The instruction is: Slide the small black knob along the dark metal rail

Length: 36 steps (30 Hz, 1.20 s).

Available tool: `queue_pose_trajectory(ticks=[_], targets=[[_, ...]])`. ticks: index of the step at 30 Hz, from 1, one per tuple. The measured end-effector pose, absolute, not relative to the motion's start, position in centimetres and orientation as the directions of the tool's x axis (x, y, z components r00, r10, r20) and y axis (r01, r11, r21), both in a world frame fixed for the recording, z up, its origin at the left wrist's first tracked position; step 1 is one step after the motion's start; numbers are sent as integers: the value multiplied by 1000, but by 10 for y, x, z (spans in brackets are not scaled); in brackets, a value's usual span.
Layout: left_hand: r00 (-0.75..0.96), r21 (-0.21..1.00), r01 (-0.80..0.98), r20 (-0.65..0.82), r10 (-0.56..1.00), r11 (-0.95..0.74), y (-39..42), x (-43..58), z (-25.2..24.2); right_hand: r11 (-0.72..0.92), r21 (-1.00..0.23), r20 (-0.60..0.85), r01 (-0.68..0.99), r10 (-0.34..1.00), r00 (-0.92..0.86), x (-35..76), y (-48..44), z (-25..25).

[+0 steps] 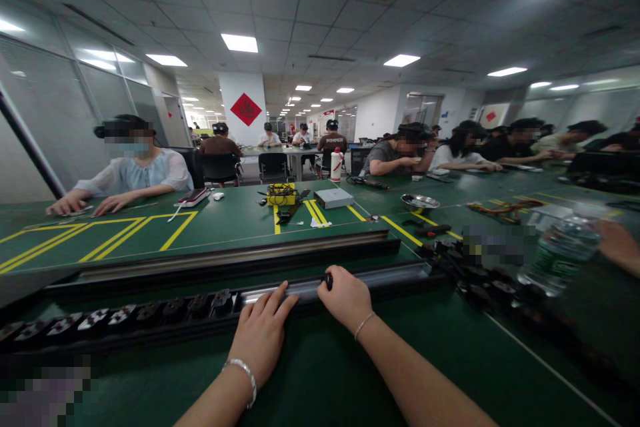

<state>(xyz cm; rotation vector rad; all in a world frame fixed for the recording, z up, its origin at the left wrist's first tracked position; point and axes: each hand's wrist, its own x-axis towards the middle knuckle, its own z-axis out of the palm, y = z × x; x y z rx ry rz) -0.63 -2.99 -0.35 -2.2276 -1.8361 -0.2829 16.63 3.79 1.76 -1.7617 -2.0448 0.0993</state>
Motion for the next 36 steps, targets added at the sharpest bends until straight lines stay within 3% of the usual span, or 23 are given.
queue_pose_trajectory(ticks=[14,36], targets=[[191,-55,982,307,932,-183,-30,-6,-4,227,-334,346,915,933,-105,168,40,12],[190,-62,982,301,935,-179,-29,-6,-3,210,-366,315,907,945,-92,168,41,14]])
